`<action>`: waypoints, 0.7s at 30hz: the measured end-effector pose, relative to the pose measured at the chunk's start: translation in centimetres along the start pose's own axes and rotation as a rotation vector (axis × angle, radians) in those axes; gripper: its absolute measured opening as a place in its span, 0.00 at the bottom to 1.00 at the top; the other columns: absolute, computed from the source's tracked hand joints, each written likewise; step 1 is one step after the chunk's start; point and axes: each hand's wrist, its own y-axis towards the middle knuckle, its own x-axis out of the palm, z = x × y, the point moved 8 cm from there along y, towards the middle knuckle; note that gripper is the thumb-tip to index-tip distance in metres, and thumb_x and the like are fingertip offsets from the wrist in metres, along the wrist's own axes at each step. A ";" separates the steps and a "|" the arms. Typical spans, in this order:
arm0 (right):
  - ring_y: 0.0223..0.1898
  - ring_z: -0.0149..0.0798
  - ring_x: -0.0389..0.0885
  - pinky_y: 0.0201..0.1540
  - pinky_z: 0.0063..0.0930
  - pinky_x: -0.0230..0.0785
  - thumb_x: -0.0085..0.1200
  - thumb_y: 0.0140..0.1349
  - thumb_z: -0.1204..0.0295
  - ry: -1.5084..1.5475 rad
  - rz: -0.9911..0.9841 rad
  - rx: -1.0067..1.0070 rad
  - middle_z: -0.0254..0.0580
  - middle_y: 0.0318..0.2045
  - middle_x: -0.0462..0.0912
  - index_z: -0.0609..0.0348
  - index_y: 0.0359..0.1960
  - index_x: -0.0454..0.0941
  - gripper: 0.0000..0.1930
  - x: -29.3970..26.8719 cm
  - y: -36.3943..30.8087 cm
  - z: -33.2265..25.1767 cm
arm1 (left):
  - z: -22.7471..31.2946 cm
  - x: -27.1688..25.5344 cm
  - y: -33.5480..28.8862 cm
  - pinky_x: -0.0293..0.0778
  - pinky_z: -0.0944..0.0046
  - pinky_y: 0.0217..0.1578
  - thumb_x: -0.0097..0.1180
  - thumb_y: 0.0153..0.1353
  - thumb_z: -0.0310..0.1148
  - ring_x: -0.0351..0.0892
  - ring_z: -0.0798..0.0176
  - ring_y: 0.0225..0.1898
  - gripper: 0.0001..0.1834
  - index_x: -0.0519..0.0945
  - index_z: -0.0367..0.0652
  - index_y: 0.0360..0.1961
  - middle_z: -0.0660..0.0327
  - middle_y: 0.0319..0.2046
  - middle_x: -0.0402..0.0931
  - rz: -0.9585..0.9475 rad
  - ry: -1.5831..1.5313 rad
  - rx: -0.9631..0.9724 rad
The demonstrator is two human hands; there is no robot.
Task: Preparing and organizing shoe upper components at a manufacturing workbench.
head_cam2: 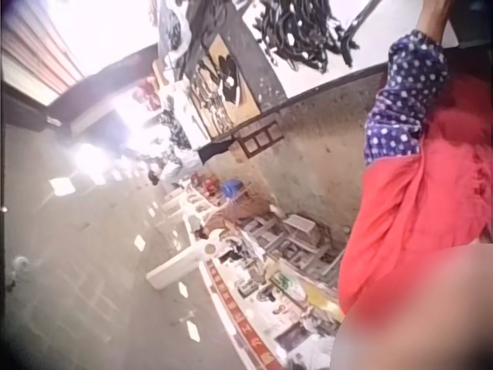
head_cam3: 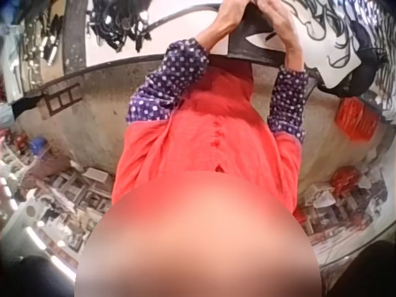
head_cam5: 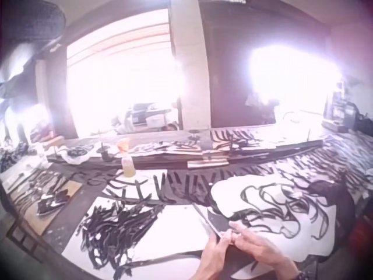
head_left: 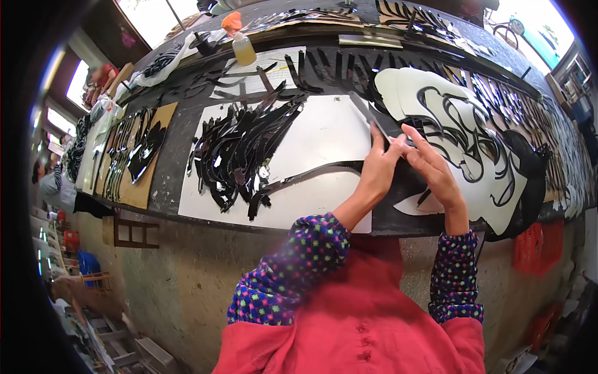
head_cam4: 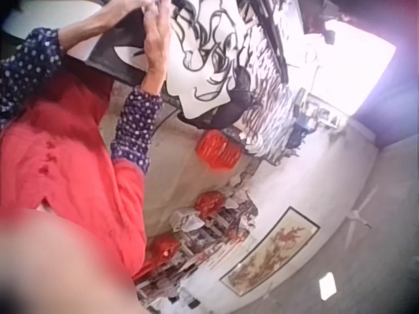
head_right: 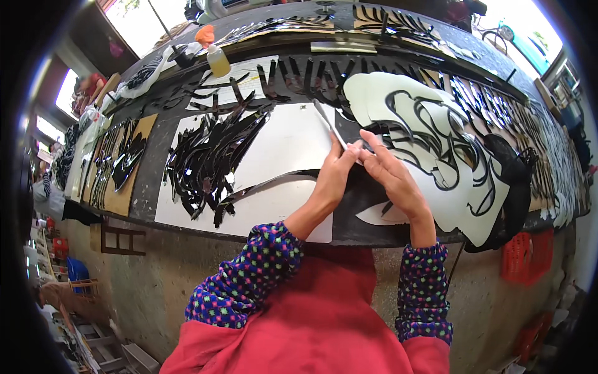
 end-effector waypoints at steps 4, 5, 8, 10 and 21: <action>0.69 0.40 0.70 0.70 0.29 0.58 0.44 0.75 0.73 -0.183 0.112 -0.145 0.52 0.65 0.76 0.67 0.70 0.62 0.24 -1.7 0.6 -0.1 | 0.2 -1.0 0.1 0.69 0.65 0.47 0.47 0.70 0.38 0.73 0.67 0.41 0.18 0.78 0.31 0.45 0.60 0.38 0.78 0.059 0.137 -0.027; 0.67 0.40 0.73 0.68 0.31 0.61 0.46 0.74 0.73 -0.382 0.207 -0.158 0.51 0.62 0.79 0.69 0.66 0.66 0.21 -2.6 0.7 0.0 | 0.8 -1.4 0.0 0.67 0.63 0.38 0.46 0.68 0.37 0.68 0.69 0.33 0.17 0.76 0.32 0.34 0.63 0.29 0.75 0.103 0.180 0.034; 0.62 0.43 0.78 0.65 0.33 0.66 0.50 0.72 0.72 -0.530 0.136 -0.075 0.50 0.54 0.83 0.67 0.61 0.72 0.19 -2.9 1.5 1.8 | 1.0 -1.7 0.0 0.65 0.61 0.34 0.46 0.69 0.38 0.66 0.69 0.30 0.18 0.74 0.33 0.28 0.66 0.25 0.71 0.079 0.232 0.005; 0.54 0.46 0.80 0.60 0.35 0.69 0.55 0.68 0.72 -0.702 0.183 -0.200 0.46 0.47 0.85 0.63 0.51 0.79 0.13 -3.0 1.4 1.4 | 1.6 -1.7 -0.1 0.64 0.60 0.32 0.44 0.69 0.38 0.64 0.68 0.28 0.19 0.71 0.31 0.27 0.62 0.22 0.68 0.070 0.240 0.060; 0.49 0.46 0.80 0.53 0.36 0.68 0.60 0.65 0.71 -0.622 0.410 -0.379 0.41 0.39 0.85 0.58 0.41 0.83 0.06 -3.7 1.1 1.9 | 2.3 -2.3 -0.3 0.64 0.58 0.30 0.43 0.68 0.35 0.63 0.64 0.26 0.19 0.68 0.28 0.26 0.53 0.20 0.64 0.024 0.390 0.160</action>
